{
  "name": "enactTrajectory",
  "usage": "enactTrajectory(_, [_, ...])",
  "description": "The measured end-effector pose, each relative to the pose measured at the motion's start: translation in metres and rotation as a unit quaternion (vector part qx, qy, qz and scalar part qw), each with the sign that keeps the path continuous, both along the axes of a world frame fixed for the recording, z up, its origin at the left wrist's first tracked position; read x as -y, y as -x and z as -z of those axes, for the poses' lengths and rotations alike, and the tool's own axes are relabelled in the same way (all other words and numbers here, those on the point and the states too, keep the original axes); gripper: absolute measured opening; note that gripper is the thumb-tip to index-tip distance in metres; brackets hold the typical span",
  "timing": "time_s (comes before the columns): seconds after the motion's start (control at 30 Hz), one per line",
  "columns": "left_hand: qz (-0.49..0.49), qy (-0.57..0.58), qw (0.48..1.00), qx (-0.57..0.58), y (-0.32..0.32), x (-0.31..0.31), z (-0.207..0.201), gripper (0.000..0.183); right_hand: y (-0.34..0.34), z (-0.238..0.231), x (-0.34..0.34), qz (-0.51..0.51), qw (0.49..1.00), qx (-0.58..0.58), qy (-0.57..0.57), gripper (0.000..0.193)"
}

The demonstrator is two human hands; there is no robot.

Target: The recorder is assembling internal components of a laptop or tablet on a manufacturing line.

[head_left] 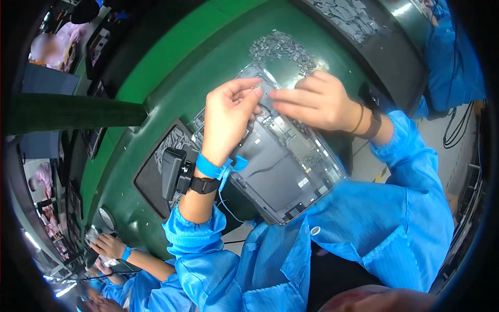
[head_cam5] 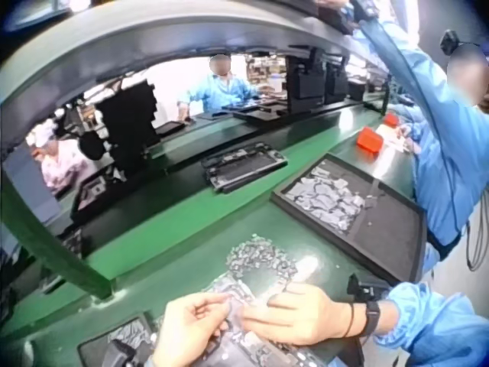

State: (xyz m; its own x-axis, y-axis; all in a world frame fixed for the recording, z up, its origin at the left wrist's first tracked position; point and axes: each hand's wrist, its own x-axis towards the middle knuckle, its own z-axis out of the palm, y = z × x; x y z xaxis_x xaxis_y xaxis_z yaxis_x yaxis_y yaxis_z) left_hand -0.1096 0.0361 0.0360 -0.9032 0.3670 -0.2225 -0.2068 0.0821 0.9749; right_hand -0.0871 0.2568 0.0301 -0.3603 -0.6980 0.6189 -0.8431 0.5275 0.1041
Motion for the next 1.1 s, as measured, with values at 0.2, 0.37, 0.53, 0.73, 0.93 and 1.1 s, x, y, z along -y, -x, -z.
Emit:
enactTrajectory(0.2, [0.04, -0.021, 0.998, 0.053, 0.008, 0.009, 0.0, 0.026, 0.005, 0.009, 0.003, -0.018, 1.0, -0.023, 0.011, 0.029])
enactTrajectory(0.37, [-0.032, 0.133, 0.982, -0.127, 0.008, 0.007, 0.009, 0.022, 0.008, 0.008, 0.008, -0.008, 0.999, -0.033, 0.007, 0.024])
enactTrajectory(0.53, [-0.048, 0.248, 0.907, -0.336, 0.009, 0.012, 0.025, 0.02, 0.011, 0.016, 0.015, 0.042, 0.999, -0.024, -0.004, 0.021])
enactTrajectory(0.73, [-0.042, 0.247, 0.914, -0.32, 0.005, 0.01, 0.028, 0.02, 0.017, 0.025, 0.018, 0.0, 1.0, 0.02, -0.023, 0.023])
enactTrajectory(0.93, [-0.05, 0.252, 0.914, -0.315, 0.006, 0.008, 0.032, 0.019, 0.035, 0.032, 0.008, -0.066, 0.993, 0.09, 0.031, 0.017])
enactTrajectory(1.1, [-0.063, 0.255, 0.914, -0.309, 0.004, 0.009, 0.031, 0.018, 0.025, 0.027, 0.014, -0.015, 0.996, 0.085, 0.004, 0.019])
